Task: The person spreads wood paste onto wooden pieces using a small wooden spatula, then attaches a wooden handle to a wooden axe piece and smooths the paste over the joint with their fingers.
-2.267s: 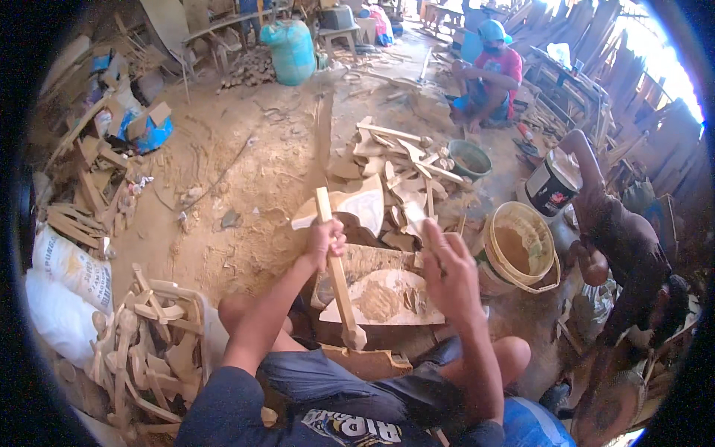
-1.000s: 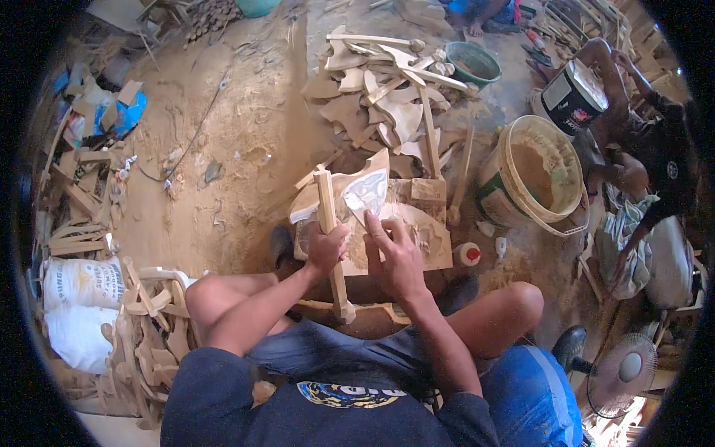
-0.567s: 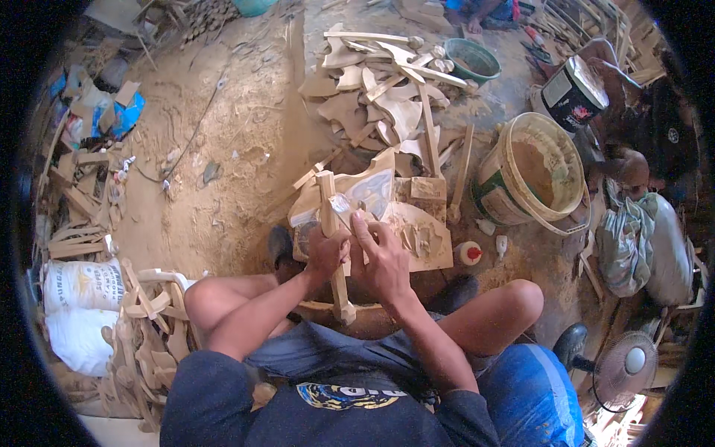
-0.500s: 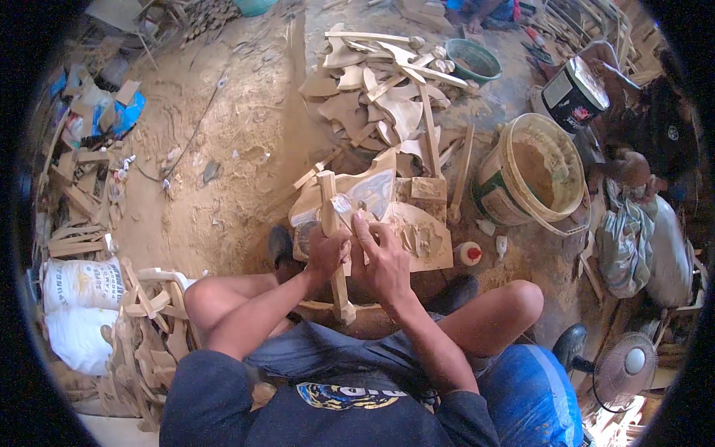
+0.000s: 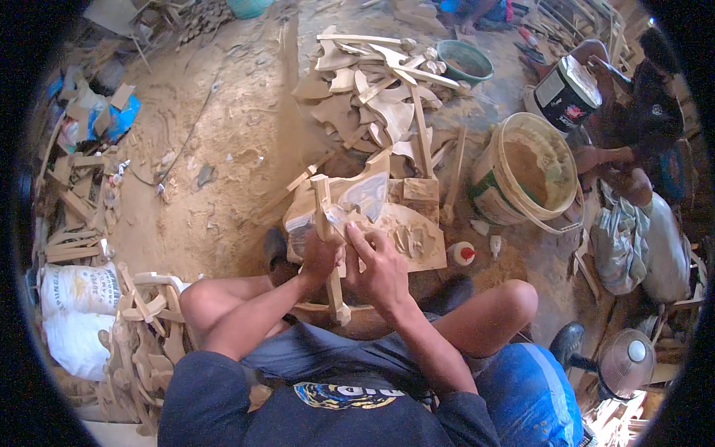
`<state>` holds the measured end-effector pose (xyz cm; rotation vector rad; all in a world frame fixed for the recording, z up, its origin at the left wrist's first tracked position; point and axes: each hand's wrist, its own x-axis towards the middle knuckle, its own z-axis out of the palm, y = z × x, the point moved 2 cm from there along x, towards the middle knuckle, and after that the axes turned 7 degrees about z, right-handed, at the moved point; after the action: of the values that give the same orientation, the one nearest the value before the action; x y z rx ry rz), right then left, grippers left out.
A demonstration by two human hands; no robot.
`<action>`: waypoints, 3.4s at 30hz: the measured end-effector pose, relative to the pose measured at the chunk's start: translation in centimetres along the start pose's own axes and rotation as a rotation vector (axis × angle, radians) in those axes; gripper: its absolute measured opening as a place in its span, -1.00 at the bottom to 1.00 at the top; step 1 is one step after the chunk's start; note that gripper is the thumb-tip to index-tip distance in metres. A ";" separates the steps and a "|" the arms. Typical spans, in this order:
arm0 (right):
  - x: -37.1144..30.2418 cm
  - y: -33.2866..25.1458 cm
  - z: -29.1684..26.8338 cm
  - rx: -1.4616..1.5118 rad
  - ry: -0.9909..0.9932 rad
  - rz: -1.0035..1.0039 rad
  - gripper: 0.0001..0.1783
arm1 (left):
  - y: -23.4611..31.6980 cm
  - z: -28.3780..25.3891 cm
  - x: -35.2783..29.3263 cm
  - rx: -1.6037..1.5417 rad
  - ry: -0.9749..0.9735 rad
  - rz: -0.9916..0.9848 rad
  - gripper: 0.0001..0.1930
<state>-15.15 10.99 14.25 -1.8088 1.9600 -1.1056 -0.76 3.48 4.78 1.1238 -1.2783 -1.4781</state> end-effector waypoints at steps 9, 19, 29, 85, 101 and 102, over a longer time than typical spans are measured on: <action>0.2 -0.2 -0.3 -0.015 0.018 0.010 -0.48 | 1.4 1.6 -0.4 0.005 0.045 0.098 -0.84; 1.3 -0.3 -2.1 0.064 0.047 0.114 -0.49 | 0.1 1.2 -0.4 -0.046 0.024 -0.061 -0.87; 0.7 -0.4 -0.1 0.086 0.045 0.085 -0.51 | 0.3 1.4 -0.5 0.075 0.037 0.098 -0.83; 4.3 3.2 -7.1 -0.042 -0.057 -0.100 -0.48 | 3.7 0.7 -1.4 0.458 -0.054 -0.075 -0.60; 5.0 6.8 1.3 -0.067 0.011 -0.138 -0.33 | 0.1 -0.1 -0.4 0.573 0.009 0.033 -0.57; 5.0 6.9 1.3 -0.087 0.007 -0.132 -0.31 | 0.1 0.1 -0.5 0.571 0.007 0.031 -0.57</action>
<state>-20.41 5.45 10.28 -2.0068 1.9452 -1.0821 -0.78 3.96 4.97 1.4546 -1.7651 -1.1060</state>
